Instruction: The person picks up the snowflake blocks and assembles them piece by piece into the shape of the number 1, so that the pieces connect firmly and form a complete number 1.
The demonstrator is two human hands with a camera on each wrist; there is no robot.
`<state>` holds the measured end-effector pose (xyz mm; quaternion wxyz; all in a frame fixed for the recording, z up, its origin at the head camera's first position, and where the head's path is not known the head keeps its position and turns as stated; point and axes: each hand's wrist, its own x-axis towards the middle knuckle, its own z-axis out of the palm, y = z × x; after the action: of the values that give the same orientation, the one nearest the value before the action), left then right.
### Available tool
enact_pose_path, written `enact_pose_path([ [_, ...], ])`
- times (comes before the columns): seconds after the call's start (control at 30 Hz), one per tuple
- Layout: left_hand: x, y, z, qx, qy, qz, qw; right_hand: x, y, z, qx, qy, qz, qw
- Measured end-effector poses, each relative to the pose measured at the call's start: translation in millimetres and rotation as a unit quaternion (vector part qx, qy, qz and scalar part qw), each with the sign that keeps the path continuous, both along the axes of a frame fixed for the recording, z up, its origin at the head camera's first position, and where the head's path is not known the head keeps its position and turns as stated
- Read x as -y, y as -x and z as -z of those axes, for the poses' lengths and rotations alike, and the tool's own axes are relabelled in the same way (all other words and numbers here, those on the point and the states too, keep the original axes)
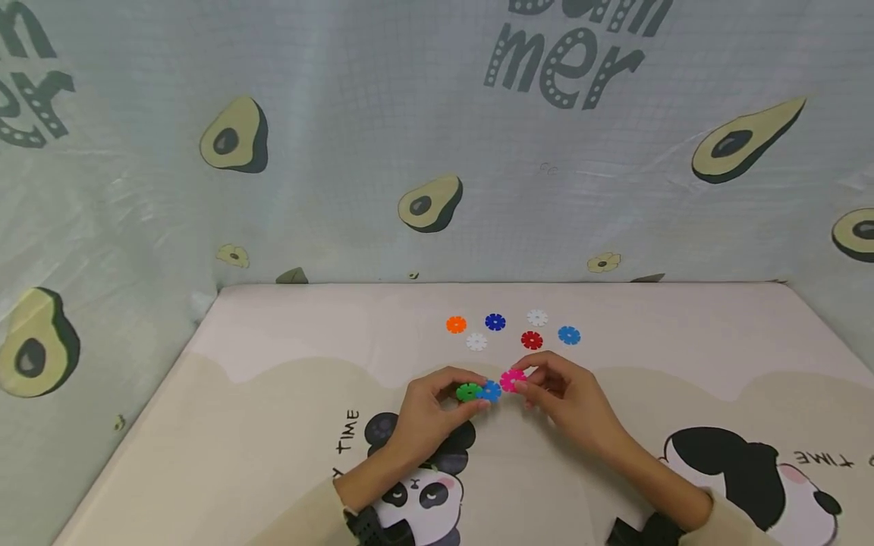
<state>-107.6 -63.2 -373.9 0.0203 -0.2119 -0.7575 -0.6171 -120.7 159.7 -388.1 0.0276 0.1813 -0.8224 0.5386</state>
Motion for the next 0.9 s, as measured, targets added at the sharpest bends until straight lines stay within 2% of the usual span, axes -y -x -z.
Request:
enact_pose_path([
  [0.37, 1.0, 0.6, 0.4, 0.010, -0.003, -0.002, 0.9999, 3, -1.7, 4.5, 0.023, 0.003, 0.007, 0.9997],
  [0.63, 1.3, 11.6, 30.0, 0.043, -0.007, -0.009, 0.9990, 3, -2.5, 10.0, 0.033, 0.037, -0.021, 0.9985],
  [0.9, 1.7, 12.9, 33.7, 0.070, -0.038, 0.008, 0.9968, 2, -3.5, 13.3, 0.015, 0.026, -0.023, 0.9993],
])
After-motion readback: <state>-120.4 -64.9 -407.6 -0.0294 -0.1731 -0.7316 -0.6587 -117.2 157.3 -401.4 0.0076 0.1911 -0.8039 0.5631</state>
